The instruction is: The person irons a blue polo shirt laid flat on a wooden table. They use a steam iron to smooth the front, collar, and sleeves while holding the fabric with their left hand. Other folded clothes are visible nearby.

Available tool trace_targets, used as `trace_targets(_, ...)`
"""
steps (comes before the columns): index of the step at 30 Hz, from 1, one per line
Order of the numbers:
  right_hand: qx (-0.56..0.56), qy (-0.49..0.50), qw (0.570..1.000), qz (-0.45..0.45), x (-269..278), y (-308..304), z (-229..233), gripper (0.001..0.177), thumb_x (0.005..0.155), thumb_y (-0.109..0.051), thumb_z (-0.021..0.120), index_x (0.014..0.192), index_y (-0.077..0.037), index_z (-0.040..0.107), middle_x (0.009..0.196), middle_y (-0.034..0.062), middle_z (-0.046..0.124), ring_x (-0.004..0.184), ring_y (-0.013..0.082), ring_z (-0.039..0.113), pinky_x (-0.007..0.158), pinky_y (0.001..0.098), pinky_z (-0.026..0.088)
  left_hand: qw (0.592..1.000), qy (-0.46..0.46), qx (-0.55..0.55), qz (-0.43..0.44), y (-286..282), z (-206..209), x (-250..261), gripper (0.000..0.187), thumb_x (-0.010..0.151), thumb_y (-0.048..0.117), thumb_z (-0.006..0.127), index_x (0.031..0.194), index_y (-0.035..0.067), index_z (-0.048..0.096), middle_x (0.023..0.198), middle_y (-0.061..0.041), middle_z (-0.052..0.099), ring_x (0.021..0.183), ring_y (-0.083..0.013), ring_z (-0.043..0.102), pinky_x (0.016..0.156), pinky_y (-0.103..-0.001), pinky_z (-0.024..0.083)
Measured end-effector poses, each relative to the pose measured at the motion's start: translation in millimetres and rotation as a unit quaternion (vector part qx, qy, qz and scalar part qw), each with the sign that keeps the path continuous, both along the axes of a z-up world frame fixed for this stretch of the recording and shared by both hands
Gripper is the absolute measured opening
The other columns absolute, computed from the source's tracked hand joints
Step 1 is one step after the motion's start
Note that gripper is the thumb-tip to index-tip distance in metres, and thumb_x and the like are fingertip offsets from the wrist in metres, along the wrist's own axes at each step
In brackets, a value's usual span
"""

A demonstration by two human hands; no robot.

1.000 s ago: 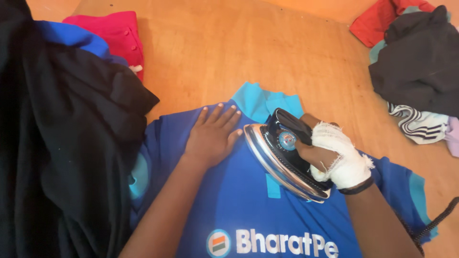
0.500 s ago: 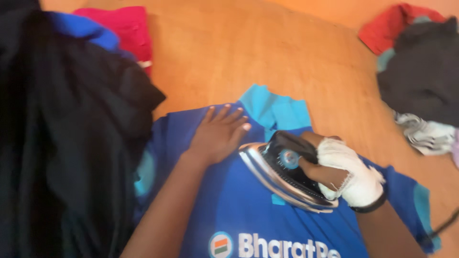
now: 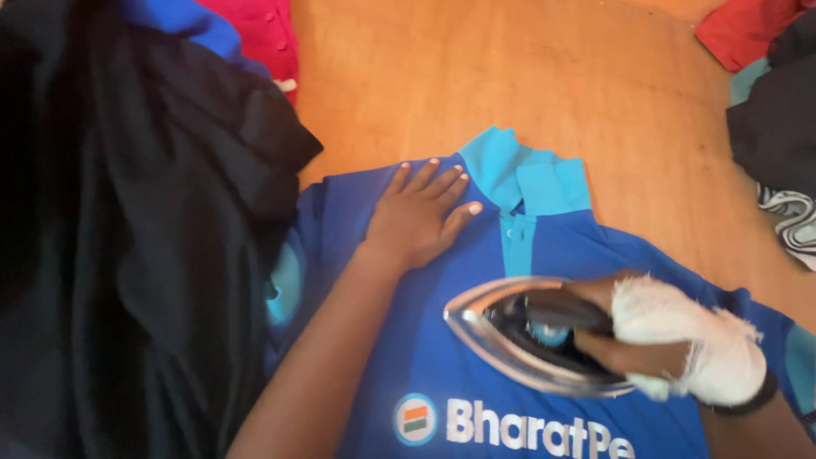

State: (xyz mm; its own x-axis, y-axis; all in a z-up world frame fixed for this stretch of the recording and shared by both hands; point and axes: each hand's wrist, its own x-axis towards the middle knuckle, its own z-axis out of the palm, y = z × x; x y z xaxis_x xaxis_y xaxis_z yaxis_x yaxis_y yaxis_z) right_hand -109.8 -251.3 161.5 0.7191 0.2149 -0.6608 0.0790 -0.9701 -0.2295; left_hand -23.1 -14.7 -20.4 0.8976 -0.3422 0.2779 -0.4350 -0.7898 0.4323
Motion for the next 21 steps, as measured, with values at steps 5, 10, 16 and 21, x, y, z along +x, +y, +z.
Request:
trace_targets(5, 0.168, -0.108, 0.947, 0.251, -31.9, -60.0, -40.1, 0.05, 0.076, -0.027, 0.079, 0.123, -0.015, 0.067, 0.11, 0.0095, 0.079, 0.102, 0.0303, 0.074, 0.084, 0.0395, 0.058, 0.999, -0.03, 0.01, -0.006, 0.1, -1.7, 0.6, 0.065, 0.103, 0.057, 0.035, 0.148, 0.014, 0.052, 0.156, -0.003, 0.048, 0.149, -0.0273, 0.034, 0.121, -0.053, 0.019)
trace_targets(10, 0.126, -0.087, 0.965, 0.214, -52.2, -97.0, -63.2, 0.062, 0.075, -0.032, 0.081, 0.13, -0.011, 0.065, 0.124, 0.0111, 0.074, 0.113, 0.035, 0.066, 0.094, 0.0444, 0.048, 0.998, -0.067, 0.018, 0.002, -0.7, 0.9, -6.4, 0.06, 0.101, 0.053, 0.046, 0.147, 0.015, 0.054, 0.155, -0.002, 0.051, 0.147, -0.0269, 0.039, 0.122, -0.052, 0.024)
trace_targets(16, 0.148, -0.184, 0.966, 0.104, -53.2, -73.3, -55.0, 0.059, 0.075, -0.032, 0.079, 0.129, -0.013, 0.068, 0.112, 0.0088, 0.079, 0.099, 0.0275, 0.076, 0.08, 0.0345, 0.06, 0.994, -0.1, 0.036, -0.002, -1.1, -1.1, -5.8, 0.063, 0.095, 0.05, 0.055, 0.145, 0.013, 0.054, 0.153, -0.003, 0.052, 0.145, -0.0286, 0.04, 0.118, -0.054, 0.026)
trace_targets(21, 0.032, -0.184, 0.976, -0.115, -25.4, -33.7, -8.9, 0.038, 0.078, -0.03, 0.077, 0.114, -0.017, 0.072, 0.085, 0.0109, 0.075, 0.081, 0.0263, 0.074, 0.07, 0.0378, 0.057, 0.993, -0.109, 0.033, 0.01, -4.5, 5.0, -5.7, 0.063, 0.094, 0.048, 0.058, 0.145, 0.013, 0.054, 0.152, -0.002, 0.053, 0.145, -0.0265, 0.041, 0.119, -0.055, 0.028)
